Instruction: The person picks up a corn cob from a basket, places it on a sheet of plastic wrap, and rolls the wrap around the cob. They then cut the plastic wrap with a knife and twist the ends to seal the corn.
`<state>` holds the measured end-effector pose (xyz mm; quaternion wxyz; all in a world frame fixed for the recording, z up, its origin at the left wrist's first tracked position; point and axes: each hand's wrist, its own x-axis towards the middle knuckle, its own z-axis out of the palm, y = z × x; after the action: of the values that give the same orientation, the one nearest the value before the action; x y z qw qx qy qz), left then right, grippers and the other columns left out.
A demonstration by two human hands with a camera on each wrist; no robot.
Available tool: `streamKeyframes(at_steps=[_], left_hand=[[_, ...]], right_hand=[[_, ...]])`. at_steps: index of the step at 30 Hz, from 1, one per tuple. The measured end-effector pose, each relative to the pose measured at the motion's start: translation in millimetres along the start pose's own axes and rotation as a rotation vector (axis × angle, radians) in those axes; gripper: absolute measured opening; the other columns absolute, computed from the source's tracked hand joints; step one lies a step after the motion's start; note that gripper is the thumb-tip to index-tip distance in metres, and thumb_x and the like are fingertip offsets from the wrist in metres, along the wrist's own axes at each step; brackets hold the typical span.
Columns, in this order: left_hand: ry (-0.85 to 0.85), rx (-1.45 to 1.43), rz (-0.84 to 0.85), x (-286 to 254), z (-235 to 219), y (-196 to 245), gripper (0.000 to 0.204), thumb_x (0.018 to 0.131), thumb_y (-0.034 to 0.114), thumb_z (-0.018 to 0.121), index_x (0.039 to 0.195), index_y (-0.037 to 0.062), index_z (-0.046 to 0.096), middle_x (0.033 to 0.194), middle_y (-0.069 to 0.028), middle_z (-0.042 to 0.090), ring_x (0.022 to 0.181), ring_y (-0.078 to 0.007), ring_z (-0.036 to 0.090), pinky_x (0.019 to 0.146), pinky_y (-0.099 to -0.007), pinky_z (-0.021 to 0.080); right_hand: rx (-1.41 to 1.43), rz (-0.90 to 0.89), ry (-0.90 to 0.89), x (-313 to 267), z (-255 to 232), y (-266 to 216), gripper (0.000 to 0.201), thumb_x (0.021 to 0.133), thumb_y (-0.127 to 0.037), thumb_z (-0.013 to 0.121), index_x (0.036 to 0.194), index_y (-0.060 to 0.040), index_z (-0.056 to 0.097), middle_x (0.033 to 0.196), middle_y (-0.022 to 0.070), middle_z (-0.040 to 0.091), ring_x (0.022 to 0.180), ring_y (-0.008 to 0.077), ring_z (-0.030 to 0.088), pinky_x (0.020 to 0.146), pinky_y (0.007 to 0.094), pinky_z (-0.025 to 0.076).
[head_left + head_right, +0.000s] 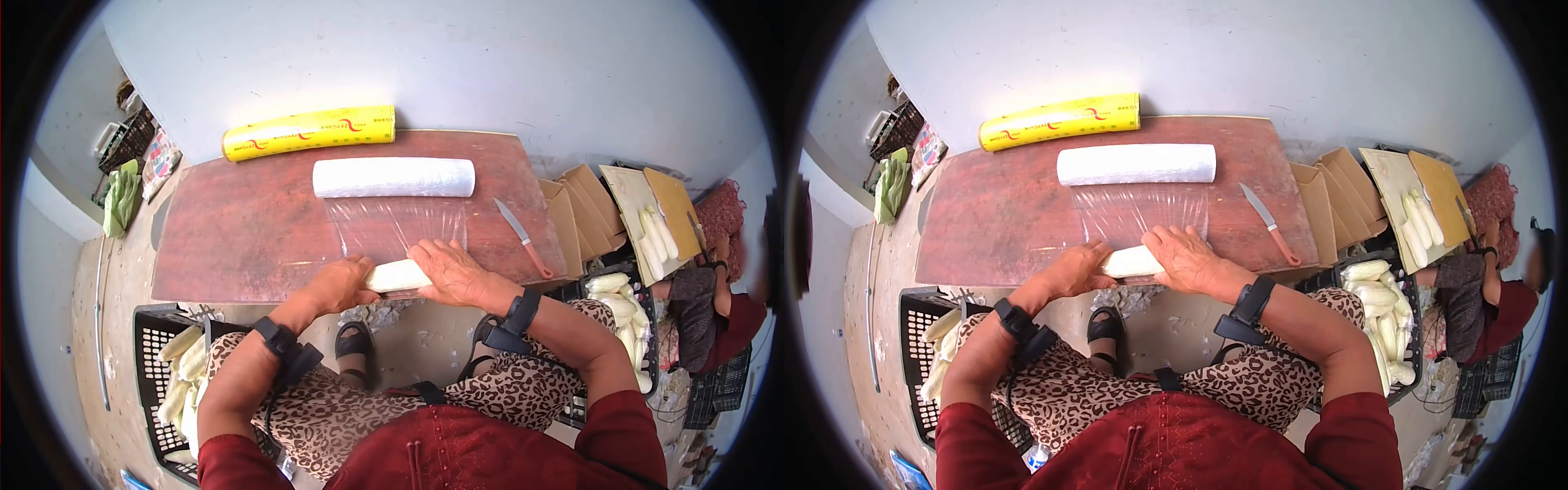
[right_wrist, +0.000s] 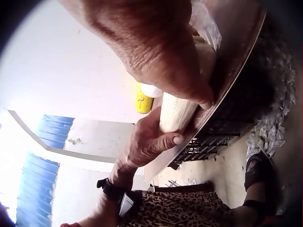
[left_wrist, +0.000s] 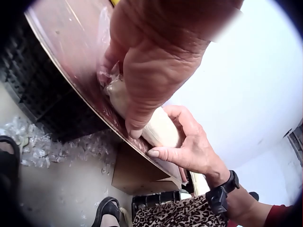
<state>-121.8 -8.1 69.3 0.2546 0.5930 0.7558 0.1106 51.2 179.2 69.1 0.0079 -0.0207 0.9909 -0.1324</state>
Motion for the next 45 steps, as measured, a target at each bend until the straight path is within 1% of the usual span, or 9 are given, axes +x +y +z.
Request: streamKeyframes(at_steps=[11,17,23,29,32,35,36,39,45], left_hand=[[0.035,-0.135,-0.035,-17,-9,-10,0.039,0.075,0.019,0.079,0.108,0.0028,0.064,0.102,-0.0179,0.066,0.1,-0.037,0.062,0.085,-0.0426,0.049],[0.078,-0.128,-0.072,-25,-5,-34,0.02,0.076,0.013,0.071,0.093,0.0024,0.067,0.093,-0.0198,0.068,0.09,-0.0376,0.064,0.078,-0.043,0.05],[0.008,-0.042,-0.206,-30,-8,-47,0.018,0.077,0.01,0.06,0.092,0.0048,0.069,0.084,-0.0201,0.068,0.083,-0.0389,0.065,0.074,-0.0431,0.051],[-0.094,0.07,-0.248,-33,-12,-65,0.019,0.076,0.01,0.06,0.09,0.004,0.072,0.091,-0.022,0.069,0.087,-0.0396,0.066,0.076,-0.0434,0.053],[-0.14,0.325,-0.297,-34,-12,-77,0.022,0.076,0.008,0.059,0.091,0.0026,0.072,0.095,-0.0241,0.069,0.094,-0.0398,0.066,0.08,-0.0442,0.054],[-0.147,0.317,-0.528,-48,-28,-87,0.023,0.077,0.008,0.057,0.092,-0.0003,0.072,0.097,-0.0266,0.067,0.097,-0.0408,0.066,0.083,-0.0452,0.053],[-0.118,0.309,-0.53,-50,-31,-88,0.025,0.079,0.008,0.054,0.094,-0.0017,0.071,0.097,-0.0262,0.068,0.094,-0.0425,0.066,0.081,-0.0465,0.054],[0.137,0.162,-0.465,-51,-31,-83,0.026,0.082,0.012,0.055,0.096,-0.0041,0.069,0.094,-0.0275,0.068,0.089,-0.0417,0.067,0.076,-0.0466,0.054],[0.296,-0.532,-0.575,-39,-17,-58,0.034,0.089,0.029,0.062,0.092,-0.0037,0.068,0.07,-0.0145,0.066,0.066,-0.0238,0.066,0.062,-0.0363,0.053]], right_hand=[[-0.014,-0.035,0.022,0,-1,1,0.052,0.076,-0.023,0.076,0.117,-0.0077,0.048,0.11,0.0101,0.049,0.105,0.028,0.051,0.086,0.0441,0.04],[-0.022,-0.027,0.007,0,1,1,0.047,0.078,-0.024,0.077,0.112,-0.0079,0.048,0.107,0.0101,0.048,0.105,0.0283,0.051,0.084,0.0461,0.04],[-0.025,-0.017,-0.005,0,0,1,0.046,0.079,-0.025,0.076,0.111,-0.0072,0.048,0.108,0.0107,0.048,0.108,0.0291,0.052,0.086,0.0471,0.04],[0.013,0.02,-0.041,1,-6,-2,0.048,0.08,-0.024,0.076,0.115,-0.0063,0.048,0.11,0.0109,0.047,0.11,0.029,0.05,0.087,0.047,0.04],[0.042,0.041,-0.051,0,-7,-3,0.053,0.079,-0.021,0.075,0.121,-0.0055,0.049,0.111,0.0106,0.046,0.11,0.0276,0.05,0.088,0.0444,0.039],[0.054,0.046,-0.05,0,-5,-1,0.052,0.079,-0.021,0.075,0.121,-0.0054,0.049,0.111,0.0105,0.045,0.11,0.0274,0.049,0.088,0.0443,0.039],[0.05,0.047,-0.056,0,-7,-2,0.052,0.079,-0.021,0.075,0.122,-0.0053,0.049,0.111,0.0107,0.045,0.11,0.0275,0.049,0.089,0.0444,0.039],[0.046,0.044,-0.058,0,-7,-1,0.052,0.08,-0.021,0.075,0.122,-0.005,0.049,0.112,0.0109,0.046,0.111,0.0276,0.049,0.089,0.0443,0.039],[0.078,0.036,-0.052,0,-8,-2,0.048,0.081,-0.021,0.076,0.117,-0.0052,0.049,0.113,0.011,0.045,0.113,0.0289,0.049,0.089,0.048,0.039]])
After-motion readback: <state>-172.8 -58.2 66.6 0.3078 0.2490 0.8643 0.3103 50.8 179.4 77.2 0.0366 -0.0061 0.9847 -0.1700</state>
